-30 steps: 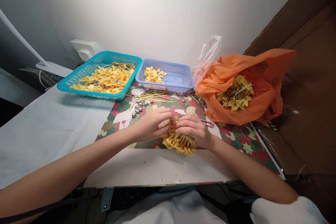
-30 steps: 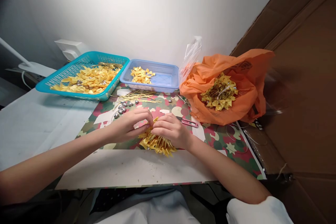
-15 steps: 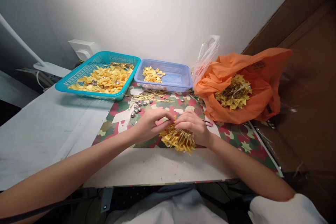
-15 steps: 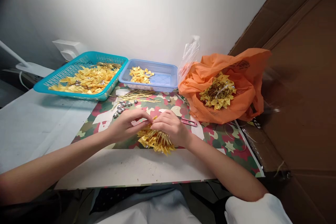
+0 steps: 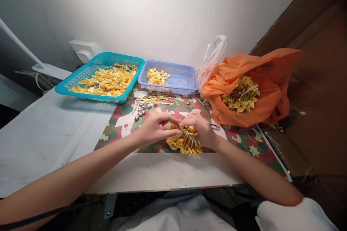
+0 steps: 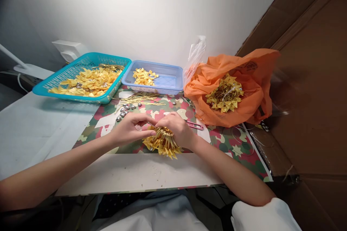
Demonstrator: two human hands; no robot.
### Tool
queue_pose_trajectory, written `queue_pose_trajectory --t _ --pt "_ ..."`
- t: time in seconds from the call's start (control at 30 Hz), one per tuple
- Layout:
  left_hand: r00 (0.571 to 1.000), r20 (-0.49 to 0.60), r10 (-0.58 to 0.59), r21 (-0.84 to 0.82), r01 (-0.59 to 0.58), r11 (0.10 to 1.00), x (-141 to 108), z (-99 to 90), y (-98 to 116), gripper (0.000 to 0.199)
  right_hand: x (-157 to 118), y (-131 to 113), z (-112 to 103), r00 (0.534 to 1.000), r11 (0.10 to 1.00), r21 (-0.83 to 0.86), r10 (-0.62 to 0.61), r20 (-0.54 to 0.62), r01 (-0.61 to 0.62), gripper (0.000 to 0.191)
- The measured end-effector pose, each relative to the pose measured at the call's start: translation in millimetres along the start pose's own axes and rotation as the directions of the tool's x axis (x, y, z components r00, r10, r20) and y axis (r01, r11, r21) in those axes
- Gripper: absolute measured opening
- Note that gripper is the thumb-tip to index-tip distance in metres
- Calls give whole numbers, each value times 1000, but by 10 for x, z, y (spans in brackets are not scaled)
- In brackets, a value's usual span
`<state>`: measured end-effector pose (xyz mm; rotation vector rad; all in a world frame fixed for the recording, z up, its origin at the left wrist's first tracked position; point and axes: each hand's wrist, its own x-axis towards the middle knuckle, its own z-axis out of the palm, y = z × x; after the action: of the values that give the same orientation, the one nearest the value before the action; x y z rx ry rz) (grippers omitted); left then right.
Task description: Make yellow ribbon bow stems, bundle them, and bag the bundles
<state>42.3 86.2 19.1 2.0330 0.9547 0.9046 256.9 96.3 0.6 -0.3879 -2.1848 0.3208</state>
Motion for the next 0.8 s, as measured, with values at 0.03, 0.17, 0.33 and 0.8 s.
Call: queue_pose_trajectory --t 0.03,0.17,0.33,0.8 --pt "1000 -24 16 23 -16 1000 -6 7 10 20 -3 11 2 1000 1000 -9 5 5 -5 11" --pt "999 -32 41 36 -40 999 -24 20 30 24 3 37 9 999 999 -35 31 34 -30 11" --pt "996 9 -89 -65 89 994 -42 31 54 59 97 -24 -8 972 981 -50 191 133 -186 9" --pt "921 121 -369 -184 386 904 -10 80 263 65 671 -340 65 632 730 -544 661 405 -414 32"
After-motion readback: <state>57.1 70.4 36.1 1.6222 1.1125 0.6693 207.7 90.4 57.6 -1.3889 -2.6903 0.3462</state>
